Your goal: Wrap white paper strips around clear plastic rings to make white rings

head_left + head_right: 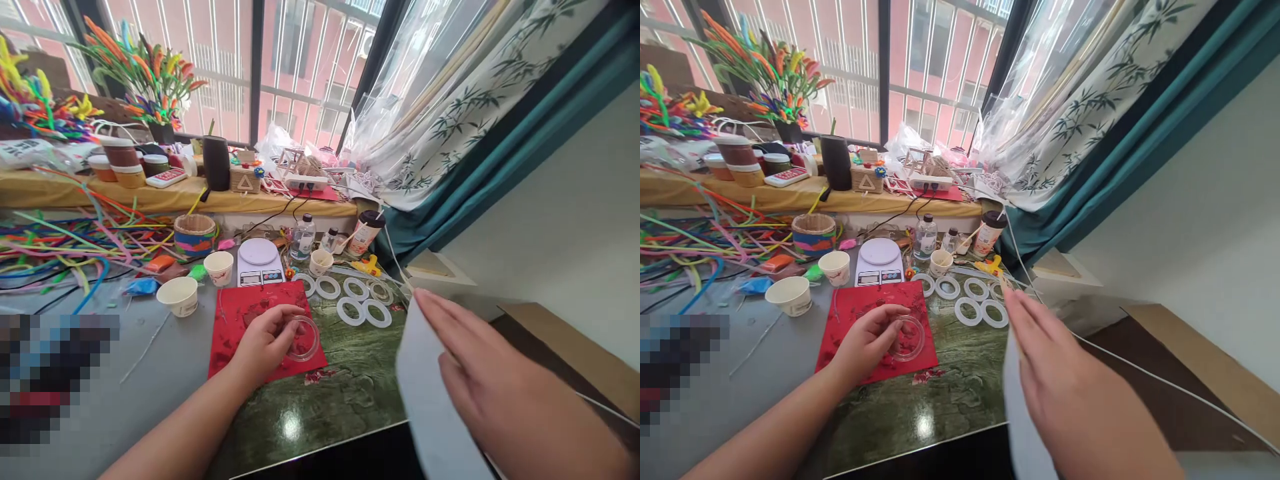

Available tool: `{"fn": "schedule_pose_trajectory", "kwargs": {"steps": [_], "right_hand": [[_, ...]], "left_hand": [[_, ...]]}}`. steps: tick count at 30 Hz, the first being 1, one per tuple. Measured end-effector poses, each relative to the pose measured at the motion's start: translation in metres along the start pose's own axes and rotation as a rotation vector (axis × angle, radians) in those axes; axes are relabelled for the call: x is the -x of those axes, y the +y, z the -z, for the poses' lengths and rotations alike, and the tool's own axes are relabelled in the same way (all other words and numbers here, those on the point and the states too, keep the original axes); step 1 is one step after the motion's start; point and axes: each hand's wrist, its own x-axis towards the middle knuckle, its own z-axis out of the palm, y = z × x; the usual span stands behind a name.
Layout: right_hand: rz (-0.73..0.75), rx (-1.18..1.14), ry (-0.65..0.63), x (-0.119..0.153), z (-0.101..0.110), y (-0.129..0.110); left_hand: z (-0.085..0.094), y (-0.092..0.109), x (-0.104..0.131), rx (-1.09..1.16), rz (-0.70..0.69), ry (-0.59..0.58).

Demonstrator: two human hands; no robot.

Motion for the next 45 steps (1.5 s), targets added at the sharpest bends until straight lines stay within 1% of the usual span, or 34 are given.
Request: {"fn": "schedule_pose_trajectory", "kwargs": {"steps": [1,2,3,4,6,9,11,12,15,19,21,23,25,26,28,30,31,32,33,34,35,36,38,39,41,45], "right_hand": [[0.035,0.051,0.018,-0.001,0.007,0.003],[0.046,0.084,0.024,-0.002,0.009,0.004],[0.056,0.099,0.021,-0.001,0.007,0.001],[0.068,0.098,0.003,0.002,-0.001,-0.006],[0.095,0.062,-0.046,0.01,-0.028,-0.026],[0.087,-0.112,-0.183,0.023,-0.079,-0.061],[0.058,-0.203,-0.241,0.029,-0.104,-0.078],[0.06,-0.25,-0.259,0.031,-0.112,-0.084],[0.056,-0.362,-0.275,0.033,-0.121,-0.091],[0.092,-0.479,-0.315,0.037,-0.121,-0.085],[0.125,-0.543,-0.338,0.041,-0.122,-0.08],[0.151,-0.613,-0.327,0.044,-0.123,-0.074],[0.153,-0.673,-0.265,0.045,-0.126,-0.065],[0.13,-0.693,-0.213,0.044,-0.127,-0.059],[0.035,-0.711,-0.081,0.038,-0.132,-0.042],[-0.097,-0.701,0.042,0.025,-0.138,-0.014],[-0.156,-0.668,0.078,0.016,-0.141,0.003],[-0.245,-0.612,0.091,0.006,-0.144,0.024],[-0.382,-0.535,0.05,-0.005,-0.148,0.046],[-0.531,-0.452,-0.05,-0.017,-0.151,0.068],[-0.6,-0.418,-0.108,-0.029,-0.155,0.089],[-0.638,-0.399,-0.15,-0.04,-0.159,0.109],[-0.676,-0.369,-0.253,-0.061,-0.169,0.138],[-0.689,-0.352,-0.303,-0.07,-0.175,0.147],[-0.713,-0.315,-0.395,-0.085,-0.187,0.156],[-0.753,-0.28,-0.532,-0.104,-0.206,0.15]], "left_hand": [[0.0,0.001,-0.001,0.031,0.012,-0.001],[0.0,0.002,-0.001,0.061,0.022,-0.002],[-0.001,0.003,-0.001,0.089,0.033,-0.005],[-0.002,0.003,-0.001,0.112,0.045,-0.013],[-0.004,0.002,0.0,0.134,0.058,-0.035],[-0.006,-0.002,0.001,0.115,0.054,-0.094],[-0.007,-0.004,0.002,0.107,0.043,-0.137],[-0.006,-0.004,0.001,0.115,0.042,-0.154],[-0.006,-0.004,0.0,0.171,0.079,-0.165],[-0.008,-0.004,-0.003,0.218,0.14,-0.16],[-0.008,-0.006,-0.004,0.184,0.138,-0.16],[-0.008,-0.007,-0.003,0.098,0.125,-0.151],[-0.008,-0.008,0.0,-0.019,0.095,-0.128],[-0.008,-0.008,0.001,-0.076,0.077,-0.114],[-0.007,-0.008,0.004,-0.162,0.042,-0.094],[-0.006,-0.007,0.006,-0.197,0.017,-0.085],[-0.006,-0.007,0.007,-0.199,0.009,-0.088],[-0.005,-0.008,0.008,-0.199,0.003,-0.092],[-0.005,-0.008,0.009,-0.201,-0.002,-0.097],[-0.005,-0.009,0.009,-0.206,-0.008,-0.102],[-0.005,-0.01,0.009,-0.211,-0.016,-0.11],[-0.005,-0.011,0.009,-0.214,-0.027,-0.117],[-0.006,-0.012,0.01,-0.22,-0.063,-0.133],[-0.006,-0.012,0.01,-0.227,-0.084,-0.144],[-0.006,-0.012,0.01,-0.261,-0.122,-0.158],[-0.006,-0.012,0.01,-0.325,-0.147,-0.157]]}}
